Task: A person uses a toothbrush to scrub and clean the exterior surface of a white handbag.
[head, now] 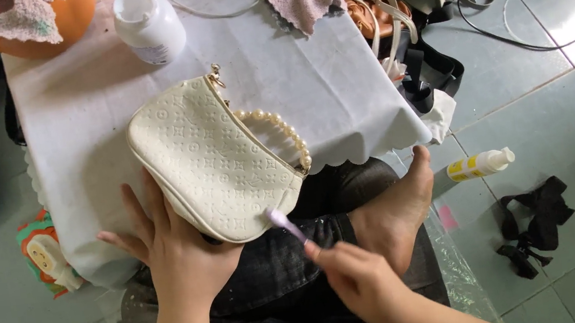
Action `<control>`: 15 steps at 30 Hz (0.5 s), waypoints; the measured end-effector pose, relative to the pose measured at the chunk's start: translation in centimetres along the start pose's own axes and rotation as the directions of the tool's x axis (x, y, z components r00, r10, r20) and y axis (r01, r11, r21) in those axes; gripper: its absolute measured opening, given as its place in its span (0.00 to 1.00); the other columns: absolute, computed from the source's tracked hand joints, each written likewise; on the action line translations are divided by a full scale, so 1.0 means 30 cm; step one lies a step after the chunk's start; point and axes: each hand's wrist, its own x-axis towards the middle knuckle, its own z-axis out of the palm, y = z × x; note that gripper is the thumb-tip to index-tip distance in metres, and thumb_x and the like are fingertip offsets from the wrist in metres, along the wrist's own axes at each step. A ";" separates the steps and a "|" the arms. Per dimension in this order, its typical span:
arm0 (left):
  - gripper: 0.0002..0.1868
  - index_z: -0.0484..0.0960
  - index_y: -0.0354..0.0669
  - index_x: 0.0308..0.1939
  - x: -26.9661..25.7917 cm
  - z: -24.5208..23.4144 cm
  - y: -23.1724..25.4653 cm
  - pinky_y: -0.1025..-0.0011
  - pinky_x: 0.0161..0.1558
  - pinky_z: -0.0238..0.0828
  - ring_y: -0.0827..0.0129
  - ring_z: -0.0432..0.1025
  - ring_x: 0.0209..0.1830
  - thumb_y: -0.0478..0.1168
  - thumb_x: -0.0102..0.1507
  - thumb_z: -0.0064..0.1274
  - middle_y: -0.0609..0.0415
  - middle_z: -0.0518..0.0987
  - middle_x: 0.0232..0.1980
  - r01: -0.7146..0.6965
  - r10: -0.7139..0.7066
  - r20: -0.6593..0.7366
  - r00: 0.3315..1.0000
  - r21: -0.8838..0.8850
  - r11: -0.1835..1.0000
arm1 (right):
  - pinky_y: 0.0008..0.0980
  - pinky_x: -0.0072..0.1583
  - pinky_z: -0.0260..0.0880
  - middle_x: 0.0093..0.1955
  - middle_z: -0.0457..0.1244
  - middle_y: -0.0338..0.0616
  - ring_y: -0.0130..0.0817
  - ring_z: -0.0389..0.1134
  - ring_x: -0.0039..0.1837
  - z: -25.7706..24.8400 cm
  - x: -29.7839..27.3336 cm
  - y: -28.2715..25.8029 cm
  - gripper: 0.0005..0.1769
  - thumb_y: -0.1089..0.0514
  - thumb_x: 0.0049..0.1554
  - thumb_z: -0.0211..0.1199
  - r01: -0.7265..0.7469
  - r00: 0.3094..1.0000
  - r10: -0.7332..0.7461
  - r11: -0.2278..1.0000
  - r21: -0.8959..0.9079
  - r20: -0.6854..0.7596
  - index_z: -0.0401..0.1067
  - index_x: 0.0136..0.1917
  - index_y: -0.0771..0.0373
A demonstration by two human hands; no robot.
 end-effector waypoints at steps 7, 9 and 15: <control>0.57 0.64 0.30 0.74 -0.002 0.001 0.014 0.16 0.57 0.08 0.19 0.39 0.79 0.56 0.46 0.67 0.24 0.56 0.79 0.008 -0.008 -0.007 1.000 0.006 1.000 | 0.24 0.35 0.60 0.34 0.63 0.35 0.25 0.59 0.32 -0.009 -0.004 0.001 0.20 0.73 0.51 0.60 -0.027 1.000 0.027 1.000 0.005 0.007 0.77 0.56 0.64; 0.58 0.62 0.28 0.75 0.001 0.002 0.015 0.18 0.57 0.05 0.19 0.38 0.80 0.57 0.48 0.66 0.23 0.56 0.79 0.002 -0.002 -0.002 1.000 0.003 1.000 | 0.24 0.37 0.64 0.36 0.66 0.36 0.27 0.63 0.34 -0.011 -0.011 -0.014 0.23 0.73 0.50 0.60 -0.011 0.998 0.009 0.999 0.039 0.069 0.76 0.59 0.62; 0.61 0.60 0.25 0.75 0.010 -0.016 0.035 0.18 0.53 0.02 0.18 0.37 0.79 0.55 0.45 0.68 0.25 0.56 0.79 0.025 -0.025 0.014 1.000 0.010 1.000 | 0.23 0.34 0.60 0.33 0.63 0.34 0.24 0.58 0.31 -0.021 -0.004 0.006 0.21 0.72 0.49 0.63 -0.062 0.998 0.062 0.998 -0.019 0.005 0.78 0.57 0.64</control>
